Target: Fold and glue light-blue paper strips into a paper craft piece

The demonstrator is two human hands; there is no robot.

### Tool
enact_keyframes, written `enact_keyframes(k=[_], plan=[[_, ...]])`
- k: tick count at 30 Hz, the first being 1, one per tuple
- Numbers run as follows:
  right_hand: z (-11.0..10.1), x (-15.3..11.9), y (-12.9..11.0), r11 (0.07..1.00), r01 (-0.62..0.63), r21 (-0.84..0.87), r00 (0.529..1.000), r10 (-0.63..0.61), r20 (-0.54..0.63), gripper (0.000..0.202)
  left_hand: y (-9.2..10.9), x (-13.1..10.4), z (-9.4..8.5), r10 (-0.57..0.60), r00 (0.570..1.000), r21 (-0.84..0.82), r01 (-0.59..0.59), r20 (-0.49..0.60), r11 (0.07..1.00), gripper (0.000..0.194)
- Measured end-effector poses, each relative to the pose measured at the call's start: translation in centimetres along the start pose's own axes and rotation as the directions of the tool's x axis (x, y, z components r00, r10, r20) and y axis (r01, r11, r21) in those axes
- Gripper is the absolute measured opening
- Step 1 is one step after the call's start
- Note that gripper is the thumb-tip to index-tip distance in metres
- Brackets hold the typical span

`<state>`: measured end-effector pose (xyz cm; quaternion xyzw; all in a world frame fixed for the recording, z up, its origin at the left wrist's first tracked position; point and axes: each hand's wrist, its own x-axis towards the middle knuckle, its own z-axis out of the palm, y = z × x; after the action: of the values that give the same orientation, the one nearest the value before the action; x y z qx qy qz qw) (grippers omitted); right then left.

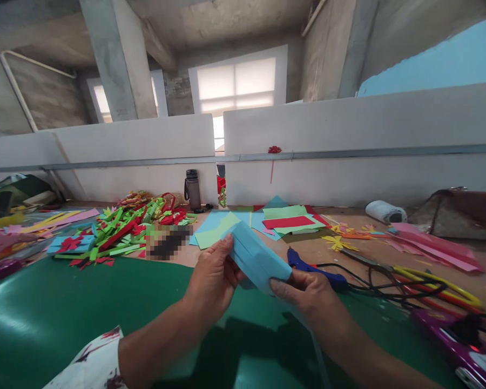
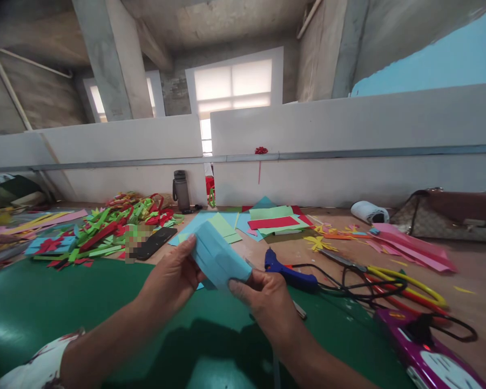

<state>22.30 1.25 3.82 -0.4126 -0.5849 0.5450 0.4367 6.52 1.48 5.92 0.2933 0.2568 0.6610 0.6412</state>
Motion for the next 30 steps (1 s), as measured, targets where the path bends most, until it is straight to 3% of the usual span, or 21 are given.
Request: enact_keyframes(k=[9, 15, 24, 30], plan=[[-0.2, -0.1, 0.3, 1.0, -0.007, -0.031, 1.0, 0.007, 0.004, 0.035, 0.0, 0.3, -0.4, 0.021, 0.999, 0.039, -0.019, -0.039, 0.999, 0.028], [-0.1, 0.1, 0.3, 1.0, -0.014, -0.004, 1.0, 0.014, -0.006, 0.036, -0.3, 0.2, -0.6, -0.016, 0.998, 0.095, 0.021, -0.056, 0.995, 0.02], [-0.3, 0.0, 0.4, 0.999, -0.002, -0.05, 0.999, 0.001, -0.033, 0.028, -1.4, -0.6, -0.8, -0.084, 0.996, 0.213, 0.079, 0.011, 0.974, 0.028], [-0.6, 0.1, 0.6, 0.998, -0.002, -0.068, 1.0, 0.0, -0.027, 0.025, -2.1, -0.9, -1.4, -0.09, 0.996, 0.455, 0.074, 0.012, 0.887, 0.024]])
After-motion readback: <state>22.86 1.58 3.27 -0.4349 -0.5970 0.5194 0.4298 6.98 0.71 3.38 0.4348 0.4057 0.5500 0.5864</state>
